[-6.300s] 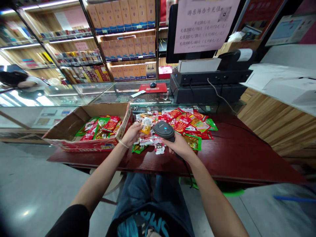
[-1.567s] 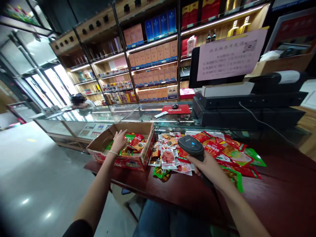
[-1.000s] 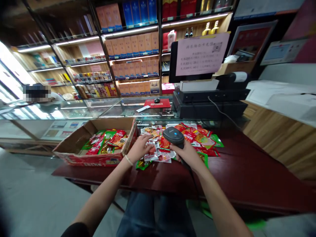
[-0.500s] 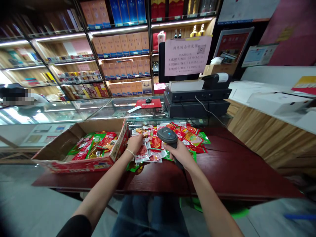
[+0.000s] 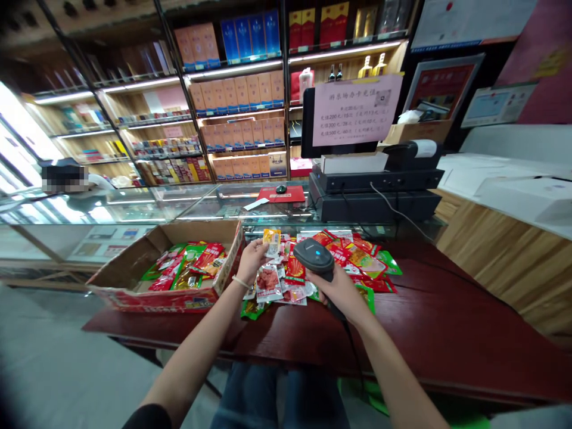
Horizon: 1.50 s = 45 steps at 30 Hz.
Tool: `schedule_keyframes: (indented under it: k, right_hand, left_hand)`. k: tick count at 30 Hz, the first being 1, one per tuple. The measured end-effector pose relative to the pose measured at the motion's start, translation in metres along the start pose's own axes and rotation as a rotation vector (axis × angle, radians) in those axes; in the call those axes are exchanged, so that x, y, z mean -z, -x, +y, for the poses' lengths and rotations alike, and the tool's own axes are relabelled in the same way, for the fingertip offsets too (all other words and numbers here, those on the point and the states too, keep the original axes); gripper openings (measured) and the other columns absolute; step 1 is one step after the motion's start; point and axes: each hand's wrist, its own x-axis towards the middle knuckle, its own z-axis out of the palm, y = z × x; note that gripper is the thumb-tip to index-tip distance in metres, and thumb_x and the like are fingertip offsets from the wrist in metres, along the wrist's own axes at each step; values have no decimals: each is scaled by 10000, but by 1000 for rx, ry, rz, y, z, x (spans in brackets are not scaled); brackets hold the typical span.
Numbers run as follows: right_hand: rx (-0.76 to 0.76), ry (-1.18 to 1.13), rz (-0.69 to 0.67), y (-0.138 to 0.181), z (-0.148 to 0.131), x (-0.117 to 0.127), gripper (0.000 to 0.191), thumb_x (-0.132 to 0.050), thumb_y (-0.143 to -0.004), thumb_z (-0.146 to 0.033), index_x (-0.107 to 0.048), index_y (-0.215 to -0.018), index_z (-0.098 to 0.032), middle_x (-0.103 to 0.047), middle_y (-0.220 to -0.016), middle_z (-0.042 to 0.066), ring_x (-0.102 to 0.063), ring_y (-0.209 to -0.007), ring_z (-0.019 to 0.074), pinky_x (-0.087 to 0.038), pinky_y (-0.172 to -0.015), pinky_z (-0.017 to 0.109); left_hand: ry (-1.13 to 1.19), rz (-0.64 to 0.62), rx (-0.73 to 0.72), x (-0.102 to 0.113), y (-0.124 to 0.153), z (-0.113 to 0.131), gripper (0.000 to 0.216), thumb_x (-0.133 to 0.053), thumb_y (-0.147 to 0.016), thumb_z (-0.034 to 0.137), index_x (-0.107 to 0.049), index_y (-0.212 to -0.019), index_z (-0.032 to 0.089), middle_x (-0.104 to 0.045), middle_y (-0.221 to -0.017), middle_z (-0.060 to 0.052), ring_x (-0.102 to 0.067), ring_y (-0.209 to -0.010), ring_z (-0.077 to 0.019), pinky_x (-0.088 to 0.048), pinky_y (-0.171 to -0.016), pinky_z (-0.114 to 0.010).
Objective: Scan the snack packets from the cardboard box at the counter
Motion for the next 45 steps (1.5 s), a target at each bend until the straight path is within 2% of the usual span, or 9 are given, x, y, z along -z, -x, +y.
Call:
schedule_keyframes:
  k: [9, 15, 23, 26, 29, 31, 34, 39, 45]
  right_hand:
    - [22, 112, -98, 1, -12, -6, 351, -677, -769, -497, -592, -925, -194, -501, -403, -53, -468, -372, 139, -336, -401, 242]
    - [26, 89, -71, -7, -12, -12, 357, -693, -728, -516, -572, -867, -210, -504, -405, -51, -472, -360, 145, -350, -389, 251]
    - [39, 96, -124, -34, -6, -37, 370, -703, -702, -559, -590, -800, -220, -523, -384, -14, -479, -343, 169, -375, -385, 288]
    - [43, 82, -142, -37, -9, -55, 374, -714, -693, -546, -602, -825, -214, -530, -386, -9, -477, -338, 172, -388, -382, 294]
    - [46, 79, -131, -35, -14, -71, 391, -705, -701, -558, -595, -841, -210, -527, -396, -17, -483, -346, 167, -379, -370, 280]
    - [52, 72, -127, -34, -17, -79, 389, -703, -709, -551, -589, -847, -205, -528, -405, -24, -486, -350, 159, -378, -369, 269]
    - [36, 76, -146, -32, -20, -84, 379, -700, -716, -536, -590, -840, -196, -531, -403, -30, -479, -332, 147, -377, -364, 259]
    - [19, 98, -201, -32, -23, -81, 377, -704, -720, -532, -594, -835, -190, -533, -413, -33, -500, -343, 146, -389, -374, 255]
    - [48, 108, -189, -22, -26, -74, 332, -697, -741, -507, -590, -792, -197, -539, -411, -29, -481, -357, 138, -375, -401, 256]
  left_hand:
    - [-107, 37, -33, 0, -2, 8, 327, -683, -771, 294, -610, -1048, 136, -708, -945, -89, -682, -725, -160, -564, -589, -260]
    - [-125, -64, -98, 7, 5, 24, 342, -650, -796, 346, -571, -1062, 146, -709, -859, -61, -675, -688, -153, -557, -623, -270]
    - [-1061, -126, -442, 64, 44, 107, 230, -531, -818, 164, -685, -975, 231, -737, -908, -16, -679, -840, -172, -513, -776, -263]
    - [-1059, -71, -475, 88, 57, 129, 271, -472, -814, 97, -695, -919, 210, -737, -841, -11, -682, -771, -144, -509, -718, -226]
    - [-1050, 141, -496, 122, 52, 142, 285, -445, -801, 65, -690, -881, 186, -711, -718, -5, -662, -657, -127, -502, -656, -213]
    - [-1099, 256, -510, 145, 42, 146, 295, -456, -781, 47, -699, -882, 181, -718, -747, -18, -672, -703, -139, -510, -700, -230]
    - [-1147, 280, -462, 166, 32, 141, 264, -488, -799, 81, -708, -906, 182, -735, -841, -39, -682, -778, -163, -522, -760, -266]
    - [-1190, 71, -449, 143, 56, 128, 234, -519, -879, 223, -683, -1045, 198, -726, -1021, -52, -669, -934, -183, -514, -859, -293]
    - [-1297, -391, -472, 101, 115, 96, 314, -504, -895, 196, -628, -1180, 238, -682, -1129, -54, -635, -1036, -193, -487, -939, -307]
